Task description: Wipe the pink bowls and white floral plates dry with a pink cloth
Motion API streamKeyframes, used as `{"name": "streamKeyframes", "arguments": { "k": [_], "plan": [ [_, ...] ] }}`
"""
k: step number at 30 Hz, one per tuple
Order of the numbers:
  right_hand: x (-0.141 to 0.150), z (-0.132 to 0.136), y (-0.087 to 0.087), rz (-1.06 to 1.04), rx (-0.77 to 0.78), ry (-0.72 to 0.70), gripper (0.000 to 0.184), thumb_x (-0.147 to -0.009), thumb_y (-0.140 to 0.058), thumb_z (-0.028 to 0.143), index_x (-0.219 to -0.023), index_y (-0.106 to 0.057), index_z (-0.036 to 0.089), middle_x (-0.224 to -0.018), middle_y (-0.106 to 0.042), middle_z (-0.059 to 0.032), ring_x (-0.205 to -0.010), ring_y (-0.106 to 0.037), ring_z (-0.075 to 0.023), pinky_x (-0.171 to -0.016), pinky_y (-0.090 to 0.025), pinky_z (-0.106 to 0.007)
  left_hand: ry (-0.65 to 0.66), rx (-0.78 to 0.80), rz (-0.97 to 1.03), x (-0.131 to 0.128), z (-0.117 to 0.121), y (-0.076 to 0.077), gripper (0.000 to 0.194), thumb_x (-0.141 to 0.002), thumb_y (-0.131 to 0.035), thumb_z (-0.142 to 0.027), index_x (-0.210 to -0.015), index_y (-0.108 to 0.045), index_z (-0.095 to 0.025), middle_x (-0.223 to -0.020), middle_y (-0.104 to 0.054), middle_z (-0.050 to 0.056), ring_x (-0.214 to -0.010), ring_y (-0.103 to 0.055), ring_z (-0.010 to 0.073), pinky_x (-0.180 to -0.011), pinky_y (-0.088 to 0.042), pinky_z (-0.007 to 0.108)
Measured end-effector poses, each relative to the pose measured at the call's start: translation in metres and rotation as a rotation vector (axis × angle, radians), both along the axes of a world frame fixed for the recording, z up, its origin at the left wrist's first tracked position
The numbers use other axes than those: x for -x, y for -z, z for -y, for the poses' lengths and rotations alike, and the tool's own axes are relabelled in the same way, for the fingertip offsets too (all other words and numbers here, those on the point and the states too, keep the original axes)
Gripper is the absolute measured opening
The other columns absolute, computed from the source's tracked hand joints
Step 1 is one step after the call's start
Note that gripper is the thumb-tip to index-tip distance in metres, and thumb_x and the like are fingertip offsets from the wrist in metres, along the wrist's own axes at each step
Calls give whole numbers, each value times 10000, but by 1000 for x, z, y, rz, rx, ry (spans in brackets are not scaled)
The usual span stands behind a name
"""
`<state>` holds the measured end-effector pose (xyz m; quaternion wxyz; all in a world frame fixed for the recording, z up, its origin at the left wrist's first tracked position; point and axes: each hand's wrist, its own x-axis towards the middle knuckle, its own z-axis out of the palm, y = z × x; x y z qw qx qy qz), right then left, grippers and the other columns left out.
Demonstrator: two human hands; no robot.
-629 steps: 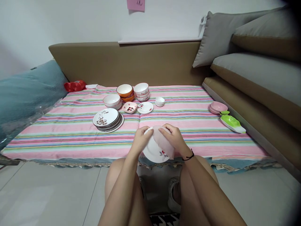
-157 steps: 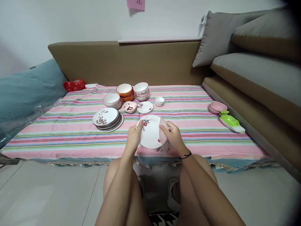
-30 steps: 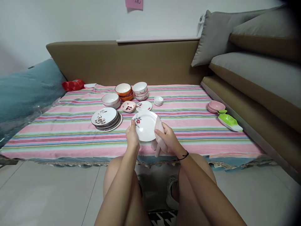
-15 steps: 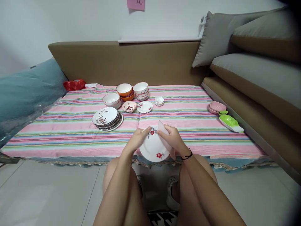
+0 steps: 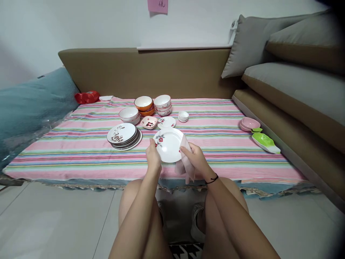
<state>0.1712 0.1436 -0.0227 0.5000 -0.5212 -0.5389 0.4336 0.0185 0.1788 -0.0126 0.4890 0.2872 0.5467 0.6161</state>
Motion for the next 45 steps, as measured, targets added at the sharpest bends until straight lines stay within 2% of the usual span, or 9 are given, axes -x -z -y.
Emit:
{"name": "streamKeyframes", "arguments": {
  "k": [3,8,15,20,27,33,35,39,45],
  "plan": [
    [9,2,5,54,2,-17,318,-785,-573,485,-787,-569,168,-752,-596,-20,-694,-501,-160,-611,-393,-259,-108,-7,78,-1,-4,1,466,-840,-474,-548,-820,-669,-126,-816,-695,84,-689,-635,163,-606,-472,242],
    [8,2,5,60,26,29,364,-747,-613,511,-680,-509,169,-667,-535,4,-626,-453,-132,-556,-352,-243,-24,-45,-93,1,-2,3,523,-812,-479,-608,-763,-661,-121,-760,-689,85,-678,-617,175,-583,-450,241],
    [-13,0,-4,-19,-8,118,333,-769,-590,481,-849,-571,157,-769,-582,-22,-665,-492,-149,-565,-380,-249,327,-18,-258,1,2,0,565,-772,-483,-667,-629,-612,-136,-560,-609,61,-501,-508,161,-466,-349,256],
    [-20,3,-3,109,-39,110,305,-781,-582,467,-781,-551,163,-690,-536,0,-627,-471,-138,-529,-354,-238,578,-22,-316,6,6,-12,522,-787,-490,-634,-598,-564,-153,-568,-604,40,-504,-487,152,-467,-339,249],
    [-21,6,-7,225,-74,-16,304,-768,-601,448,-707,-521,162,-678,-511,11,-645,-458,-133,-552,-337,-231,830,32,-367,13,9,-20,504,-787,-501,-619,-588,-542,-157,-567,-584,18,-500,-465,141,-483,-345,252],
    [-11,11,-7,321,5,-199,344,-715,-646,478,-672,-518,162,-657,-489,28,-621,-424,-115,-524,-283,-219,1044,55,-386,14,16,-20,453,-781,-541,-575,-608,-608,-162,-601,-600,39,-501,-464,152,-473,-335,263],
    [-8,9,-7,334,-4,-200,368,-701,-649,504,-663,-515,163,-649,-476,32,-617,-412,-111,-522,-275,-217,1031,71,-372,14,17,-18,458,-773,-549,-581,-627,-626,-153,-592,-600,45,-488,-461,152,-461,-324,263],
    [-8,-1,-6,376,-54,-89,393,-706,-635,519,-621,-463,176,-617,-404,45,-607,-374,-104,-520,-260,-220,881,76,-307,12,15,-13,483,-753,-559,-606,-625,-603,-143,-572,-590,37,-482,-475,147,-473,-333,257],
    [-11,-9,-1,314,-97,82,380,-786,-555,516,-635,-428,191,-620,-402,46,-600,-366,-108,-547,-291,-232,488,-59,-338,8,8,-4,515,-762,-531,-620,-505,-437,-183,-464,-450,-12,-438,-365,110,-443,-262,253]
  ]
}}
